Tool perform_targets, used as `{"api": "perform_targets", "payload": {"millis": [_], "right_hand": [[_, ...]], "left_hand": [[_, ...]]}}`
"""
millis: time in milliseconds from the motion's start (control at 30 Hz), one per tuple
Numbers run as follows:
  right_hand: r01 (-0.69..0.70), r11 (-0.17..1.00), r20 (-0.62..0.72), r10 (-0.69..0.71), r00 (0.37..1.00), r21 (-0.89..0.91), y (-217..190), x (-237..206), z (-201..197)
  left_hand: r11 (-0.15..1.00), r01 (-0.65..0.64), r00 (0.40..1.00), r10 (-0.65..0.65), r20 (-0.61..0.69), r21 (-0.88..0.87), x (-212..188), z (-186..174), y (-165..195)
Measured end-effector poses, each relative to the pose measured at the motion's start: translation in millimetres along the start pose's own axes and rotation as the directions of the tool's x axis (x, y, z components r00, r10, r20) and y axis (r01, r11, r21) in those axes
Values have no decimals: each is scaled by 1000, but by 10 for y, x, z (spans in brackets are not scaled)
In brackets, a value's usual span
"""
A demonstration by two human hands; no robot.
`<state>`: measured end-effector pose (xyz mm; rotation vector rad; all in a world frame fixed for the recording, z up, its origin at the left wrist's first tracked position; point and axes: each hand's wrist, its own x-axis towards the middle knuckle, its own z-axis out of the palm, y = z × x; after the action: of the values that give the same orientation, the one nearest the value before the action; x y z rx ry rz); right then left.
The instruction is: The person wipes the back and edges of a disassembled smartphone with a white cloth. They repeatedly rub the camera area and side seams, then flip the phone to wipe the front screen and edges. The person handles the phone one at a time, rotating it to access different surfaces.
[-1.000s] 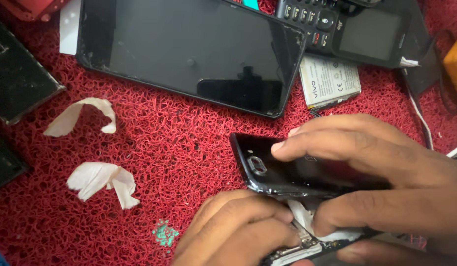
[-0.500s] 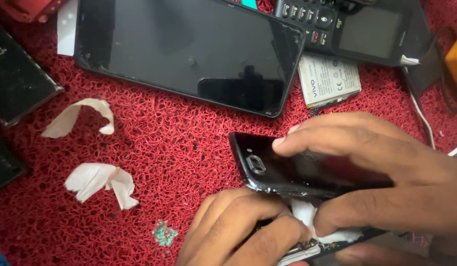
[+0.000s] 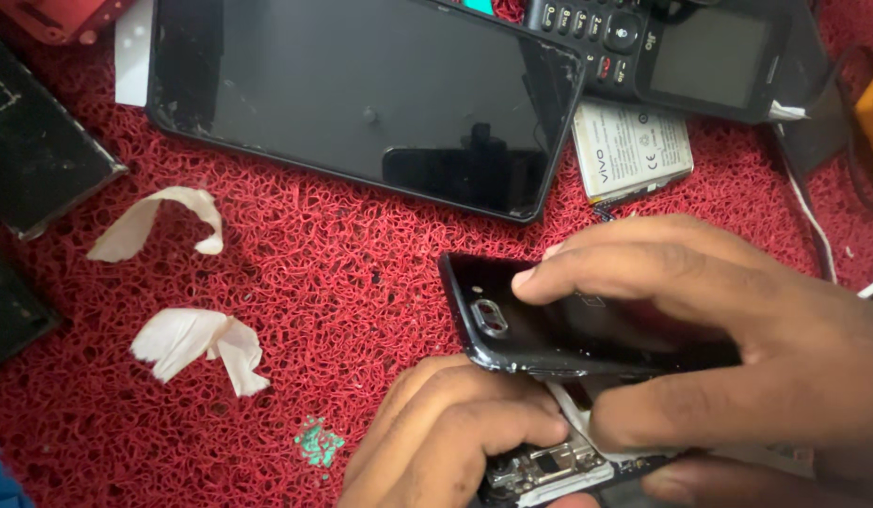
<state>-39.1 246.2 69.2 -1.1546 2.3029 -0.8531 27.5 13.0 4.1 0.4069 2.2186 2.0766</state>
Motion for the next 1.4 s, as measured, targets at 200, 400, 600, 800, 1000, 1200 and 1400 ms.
{"api": "perform_targets", "payload": {"millis": [200, 400, 600, 800, 1000, 1200, 1400], "right_hand": [[3, 1000, 8, -2, 1000, -29, -43, 33, -19], [75, 997, 17, -74, 997, -28, -32, 95, -72], [32, 999, 82, -34, 996, 25, -28, 92, -94], [74, 997, 59, -75, 995, 7, -77, 127, -96], [33, 996, -44, -37, 998, -77, -221, 55, -67], [120, 993, -121, -117, 986, 15, -177, -11, -97], [162, 985, -150, -152, 977, 63, -3, -10, -71]], "left_hand": [[999, 17, 1000, -17, 8, 49, -7, -24, 63], [995, 92, 995, -93, 34, 33, -62, -45, 72], [995, -25, 999, 23, 25, 92, -56, -71, 56], [986, -132, 977, 112, 183, 99, 15, -145, -11], [994, -6, 990, 21, 137, -112, -11, -122, 122], [927, 36, 998, -16, 55, -373, -52, 62, 154], [836, 108, 994, -88, 62, -537, 53, 147, -137]]}}
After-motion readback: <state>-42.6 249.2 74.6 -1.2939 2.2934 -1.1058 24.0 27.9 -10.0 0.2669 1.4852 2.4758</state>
